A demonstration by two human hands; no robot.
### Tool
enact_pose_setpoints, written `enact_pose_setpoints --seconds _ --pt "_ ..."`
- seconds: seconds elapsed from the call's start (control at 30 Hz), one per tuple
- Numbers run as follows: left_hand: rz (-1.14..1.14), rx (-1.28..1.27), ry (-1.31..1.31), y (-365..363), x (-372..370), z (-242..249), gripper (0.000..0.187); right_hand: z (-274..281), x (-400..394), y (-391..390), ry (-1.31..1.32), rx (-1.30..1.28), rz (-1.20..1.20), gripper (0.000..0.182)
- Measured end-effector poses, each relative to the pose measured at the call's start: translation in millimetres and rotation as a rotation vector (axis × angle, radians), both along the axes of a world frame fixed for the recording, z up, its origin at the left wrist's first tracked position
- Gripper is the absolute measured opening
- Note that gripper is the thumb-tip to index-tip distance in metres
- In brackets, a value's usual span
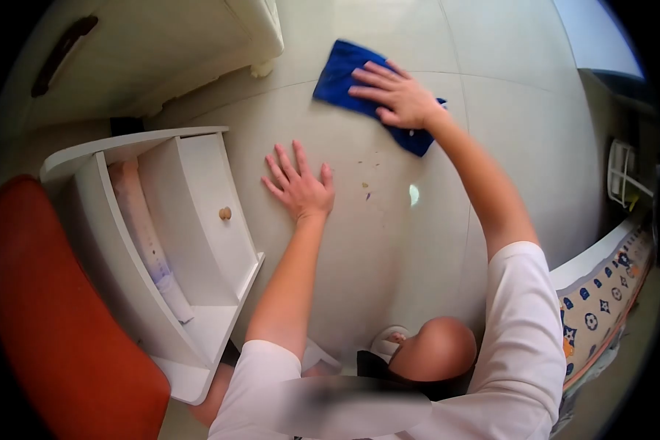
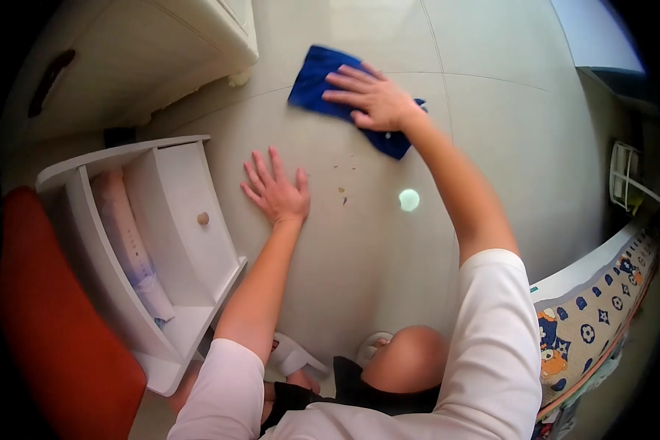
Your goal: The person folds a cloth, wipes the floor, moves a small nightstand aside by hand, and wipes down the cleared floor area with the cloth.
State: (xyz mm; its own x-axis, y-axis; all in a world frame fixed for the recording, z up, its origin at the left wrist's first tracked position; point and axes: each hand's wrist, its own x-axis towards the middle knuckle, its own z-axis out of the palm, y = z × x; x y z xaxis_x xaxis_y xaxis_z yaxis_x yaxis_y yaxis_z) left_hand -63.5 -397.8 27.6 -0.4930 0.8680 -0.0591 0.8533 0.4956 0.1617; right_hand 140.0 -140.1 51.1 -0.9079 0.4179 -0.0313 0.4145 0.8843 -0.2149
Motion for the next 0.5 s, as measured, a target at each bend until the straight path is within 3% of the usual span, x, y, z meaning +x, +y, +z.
enact_pose_setpoints --seconds 0.13,0.27,0.47,0.5 --pt "0.000 0.004 -0.005 0 0 2 0.084 -15 -20 21 -0.018 0.127 -0.326 0.066" --pt "0.000 0.012 0.024 0 1 -2 0.084 -24 -52 13 0.005 0.161 -0.405 0.065" --pt "-0.004 0.048 0.064 -1 2 -5 0.083 -7 -55 -34 -0.024 -0.006 0.292 0.070" --pt "-0.006 0.044 0.070 -3 1 -5 0.083 -6 -52 -38 0.025 -0.001 0.322 0.067"
